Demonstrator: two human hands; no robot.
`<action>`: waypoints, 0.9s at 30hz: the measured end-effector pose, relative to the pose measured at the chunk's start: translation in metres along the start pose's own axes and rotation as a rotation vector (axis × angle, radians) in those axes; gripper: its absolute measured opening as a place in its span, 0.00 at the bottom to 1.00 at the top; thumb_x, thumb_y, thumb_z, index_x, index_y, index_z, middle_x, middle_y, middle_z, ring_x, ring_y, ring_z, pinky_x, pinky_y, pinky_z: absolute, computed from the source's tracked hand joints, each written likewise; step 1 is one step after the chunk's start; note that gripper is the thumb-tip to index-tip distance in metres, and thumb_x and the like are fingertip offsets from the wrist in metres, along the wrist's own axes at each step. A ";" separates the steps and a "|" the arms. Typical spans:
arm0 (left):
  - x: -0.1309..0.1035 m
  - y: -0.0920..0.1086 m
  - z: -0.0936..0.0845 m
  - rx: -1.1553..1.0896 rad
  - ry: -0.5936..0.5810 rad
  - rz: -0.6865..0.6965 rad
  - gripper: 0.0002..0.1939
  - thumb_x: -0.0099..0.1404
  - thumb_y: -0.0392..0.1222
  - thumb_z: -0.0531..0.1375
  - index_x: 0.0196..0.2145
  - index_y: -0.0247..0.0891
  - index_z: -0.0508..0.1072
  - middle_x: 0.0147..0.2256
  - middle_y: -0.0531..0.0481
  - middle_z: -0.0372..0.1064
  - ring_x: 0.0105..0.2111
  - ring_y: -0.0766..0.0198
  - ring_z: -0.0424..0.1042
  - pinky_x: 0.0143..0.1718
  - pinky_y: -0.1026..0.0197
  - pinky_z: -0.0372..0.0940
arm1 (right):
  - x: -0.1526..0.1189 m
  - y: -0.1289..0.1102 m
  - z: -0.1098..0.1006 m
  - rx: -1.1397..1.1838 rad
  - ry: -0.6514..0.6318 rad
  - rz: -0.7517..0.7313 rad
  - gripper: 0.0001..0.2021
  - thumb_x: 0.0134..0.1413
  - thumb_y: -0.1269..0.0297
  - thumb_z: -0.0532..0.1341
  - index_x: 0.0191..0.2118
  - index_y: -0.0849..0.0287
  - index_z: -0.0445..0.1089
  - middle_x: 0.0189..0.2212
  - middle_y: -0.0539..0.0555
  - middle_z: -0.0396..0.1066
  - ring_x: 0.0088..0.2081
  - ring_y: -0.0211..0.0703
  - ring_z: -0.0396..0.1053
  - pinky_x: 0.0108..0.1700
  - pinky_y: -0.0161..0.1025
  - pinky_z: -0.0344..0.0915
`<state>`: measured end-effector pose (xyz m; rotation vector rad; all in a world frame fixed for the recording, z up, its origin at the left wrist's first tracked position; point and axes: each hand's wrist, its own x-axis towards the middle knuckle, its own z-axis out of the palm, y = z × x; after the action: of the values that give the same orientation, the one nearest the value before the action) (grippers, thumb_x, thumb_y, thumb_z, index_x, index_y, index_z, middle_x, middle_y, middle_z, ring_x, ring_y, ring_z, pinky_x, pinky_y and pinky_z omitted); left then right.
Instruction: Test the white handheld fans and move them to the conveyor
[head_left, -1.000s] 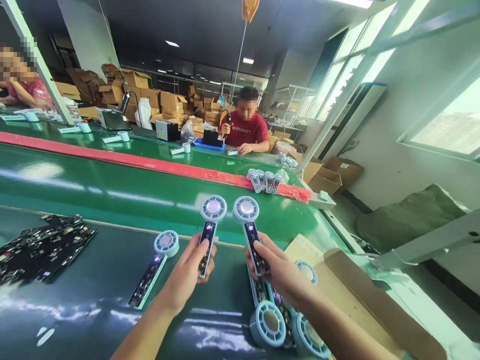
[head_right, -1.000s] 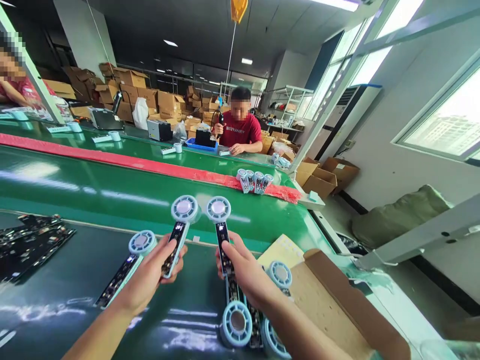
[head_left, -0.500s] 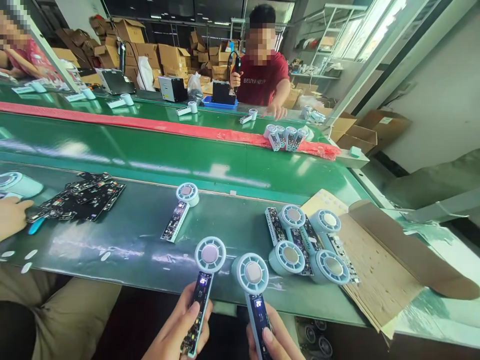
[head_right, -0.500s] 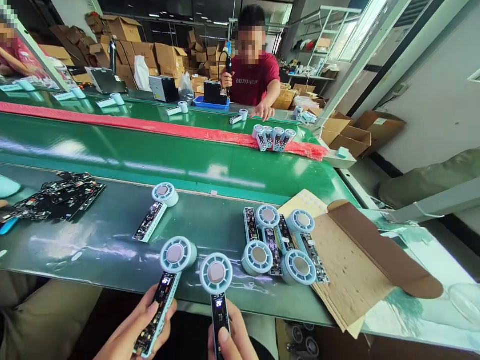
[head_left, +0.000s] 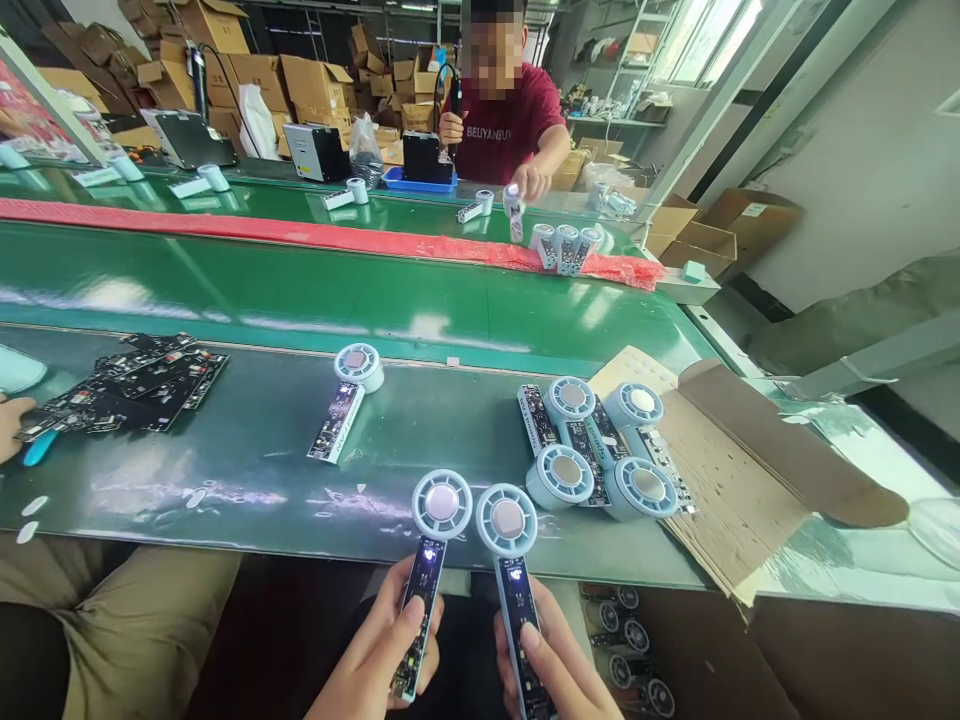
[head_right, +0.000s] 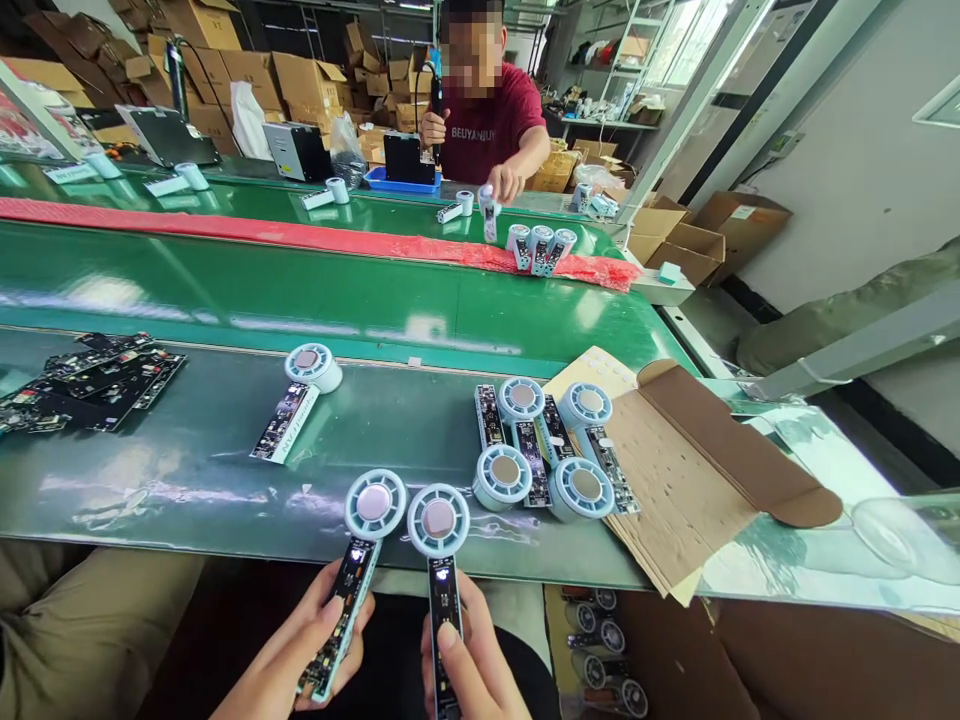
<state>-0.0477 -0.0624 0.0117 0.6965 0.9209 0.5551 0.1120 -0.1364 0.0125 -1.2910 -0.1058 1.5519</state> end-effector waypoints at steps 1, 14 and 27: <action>0.001 -0.002 -0.001 -0.023 -0.008 0.004 0.24 0.59 0.60 0.56 0.50 0.51 0.58 0.32 0.54 0.60 0.16 0.76 0.58 0.16 0.69 0.38 | 0.000 0.001 -0.001 -0.026 -0.009 -0.018 0.36 0.41 0.44 0.67 0.56 0.53 0.60 0.32 0.53 0.67 0.25 0.37 0.59 0.24 0.32 0.53; -0.012 0.004 0.003 0.118 0.084 -0.024 0.20 0.62 0.57 0.55 0.47 0.47 0.62 0.31 0.54 0.60 0.18 0.75 0.55 0.18 0.68 0.46 | 0.004 -0.001 -0.002 -0.110 -0.096 -0.086 0.31 0.47 0.44 0.64 0.54 0.52 0.60 0.29 0.49 0.63 0.23 0.35 0.55 0.23 0.33 0.53; -0.003 -0.011 -0.005 0.012 0.054 -0.081 0.28 0.56 0.60 0.60 0.51 0.52 0.57 0.33 0.54 0.62 0.19 0.72 0.62 0.13 0.70 0.48 | -0.001 -0.008 0.003 -0.059 -0.089 -0.023 0.32 0.45 0.44 0.64 0.54 0.53 0.61 0.29 0.50 0.63 0.23 0.36 0.56 0.24 0.34 0.54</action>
<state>-0.0516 -0.0702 0.0028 0.6544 0.9994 0.4990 0.1145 -0.1322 0.0200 -1.2622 -0.2231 1.5969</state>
